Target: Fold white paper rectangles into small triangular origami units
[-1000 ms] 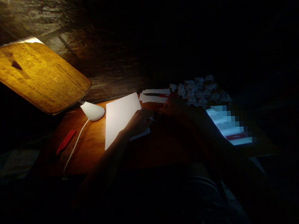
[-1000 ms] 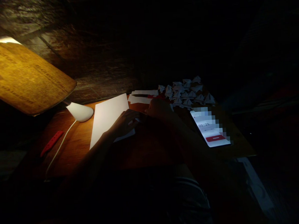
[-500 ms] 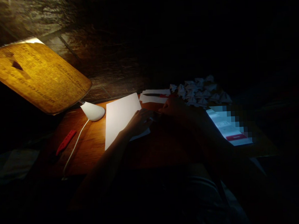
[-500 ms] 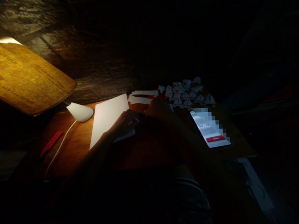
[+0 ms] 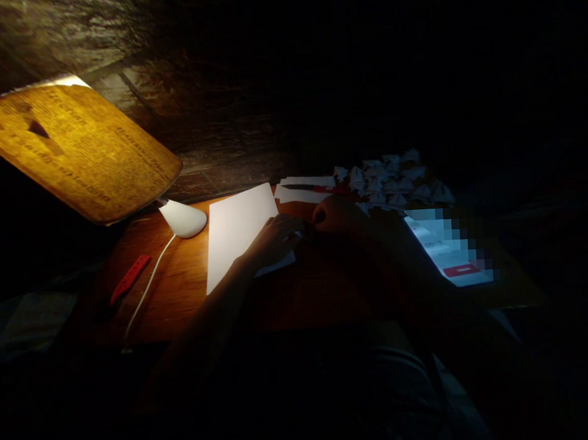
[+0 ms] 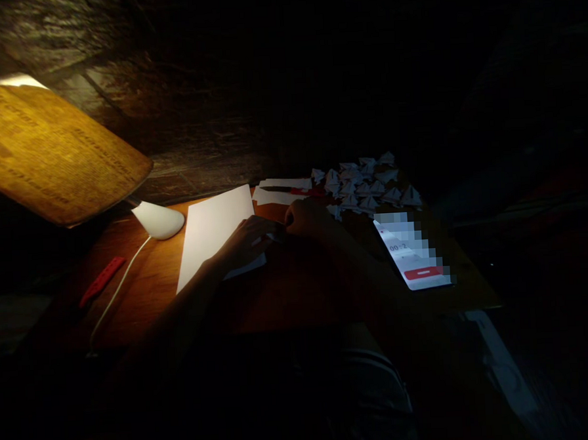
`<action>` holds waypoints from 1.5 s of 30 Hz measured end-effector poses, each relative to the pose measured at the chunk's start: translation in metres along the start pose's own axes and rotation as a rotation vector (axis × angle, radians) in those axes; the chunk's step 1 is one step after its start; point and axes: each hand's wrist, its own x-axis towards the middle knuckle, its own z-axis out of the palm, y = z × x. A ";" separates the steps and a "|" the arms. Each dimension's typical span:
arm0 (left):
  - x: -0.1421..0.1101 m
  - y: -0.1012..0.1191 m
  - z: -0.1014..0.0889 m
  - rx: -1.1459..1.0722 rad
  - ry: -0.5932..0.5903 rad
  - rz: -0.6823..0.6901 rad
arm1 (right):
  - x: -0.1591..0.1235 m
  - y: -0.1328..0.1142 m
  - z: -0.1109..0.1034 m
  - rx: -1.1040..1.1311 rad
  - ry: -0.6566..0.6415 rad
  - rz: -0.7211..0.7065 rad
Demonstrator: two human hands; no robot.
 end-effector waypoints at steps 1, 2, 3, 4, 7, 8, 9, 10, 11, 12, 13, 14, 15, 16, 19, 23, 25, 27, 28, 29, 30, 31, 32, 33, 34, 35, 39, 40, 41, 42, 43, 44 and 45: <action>0.000 0.000 0.000 -0.002 0.004 -0.001 | 0.000 0.000 0.000 -0.016 0.010 -0.001; 0.000 0.000 0.001 -0.003 0.008 -0.002 | 0.000 0.000 0.000 -0.029 0.016 0.007; 0.000 -0.001 0.001 -0.004 0.012 -0.003 | 0.000 0.000 0.000 -0.038 0.022 0.018; -0.001 -0.002 0.002 -0.002 0.014 -0.003 | 0.000 -0.001 -0.001 -0.043 0.023 0.029; -0.001 -0.004 0.003 0.010 0.014 -0.007 | -0.001 -0.002 -0.003 -0.047 0.021 0.039; -0.001 -0.004 0.004 0.011 0.012 -0.007 | -0.001 -0.002 -0.003 -0.049 0.018 0.039; -0.001 -0.005 0.004 0.011 0.008 -0.003 | -0.002 -0.003 -0.004 -0.052 0.013 0.038; -0.001 -0.005 0.003 0.010 0.004 0.001 | -0.002 -0.003 -0.005 -0.058 0.007 0.037; -0.001 -0.005 0.003 0.009 0.003 0.006 | -0.002 -0.003 -0.005 -0.067 0.003 0.034; -0.001 -0.004 0.003 0.008 0.002 0.011 | -0.001 -0.003 -0.005 -0.079 -0.001 0.025; -0.001 -0.004 0.002 0.007 0.003 0.014 | -0.001 -0.003 -0.005 -0.094 -0.003 0.009; -0.001 -0.004 0.002 0.005 0.006 0.016 | -0.001 -0.003 -0.005 -0.111 -0.004 -0.016; -0.001 -0.004 0.002 0.002 0.007 0.018 | 0.000 -0.003 -0.005 -0.127 -0.004 -0.044; -0.001 -0.004 0.002 -0.001 0.008 0.019 | 0.000 -0.002 -0.005 -0.143 -0.005 -0.071; -0.001 -0.003 0.001 -0.007 0.014 0.017 | 0.001 0.002 -0.006 -0.170 -0.004 -0.149; -0.001 -0.001 0.000 -0.006 0.016 0.017 | 0.002 0.006 -0.008 -0.157 -0.034 -0.212; -0.001 0.001 -0.002 -0.001 0.009 0.016 | 0.001 0.005 -0.010 -0.161 -0.049 -0.208; 0.000 0.003 -0.002 0.008 0.005 0.004 | 0.000 0.003 -0.011 -0.182 -0.058 -0.194; 0.000 0.004 -0.003 0.011 0.004 -0.001 | 0.000 0.002 -0.011 -0.195 -0.062 -0.191; 0.001 0.004 -0.003 0.012 0.002 -0.004 | -0.001 0.001 -0.012 -0.206 -0.065 -0.189; 0.001 0.004 -0.003 0.009 0.000 -0.005 | -0.001 0.001 -0.012 -0.216 -0.066 -0.190; 0.000 0.004 -0.003 0.006 -0.001 -0.004 | -0.002 0.000 -0.012 -0.222 -0.066 -0.193; 0.000 0.004 -0.003 0.004 -0.001 0.000 | -0.002 0.000 -0.012 -0.226 -0.067 -0.195; 0.000 0.004 -0.003 0.004 -0.003 0.005 | -0.003 0.000 -0.012 -0.227 -0.067 -0.196; 0.000 0.004 -0.003 0.006 -0.005 0.010 | -0.003 0.000 -0.012 -0.225 -0.066 -0.193; -0.001 0.004 -0.003 0.008 -0.004 0.012 | -0.003 0.000 -0.012 -0.218 -0.066 -0.190; -0.002 0.003 -0.002 0.024 -0.002 -0.005 | -0.004 0.001 -0.012 -0.190 -0.064 -0.178; -0.002 0.003 -0.002 0.029 -0.003 -0.007 | -0.004 0.002 -0.012 -0.184 -0.067 -0.177; -0.002 0.003 -0.002 0.032 -0.004 -0.003 | -0.003 0.002 -0.012 -0.178 -0.071 -0.178; -0.002 0.003 -0.002 0.031 -0.004 0.004 | -0.003 0.002 -0.012 -0.169 -0.073 -0.180; -0.001 0.003 -0.002 0.027 -0.003 0.011 | -0.003 0.002 -0.012 -0.159 -0.074 -0.184; -0.001 0.003 -0.002 0.022 -0.001 0.018 | -0.003 0.003 -0.011 -0.151 -0.072 -0.188; -0.001 0.002 -0.001 0.017 0.002 0.023 | -0.003 0.003 -0.011 -0.145 -0.070 -0.193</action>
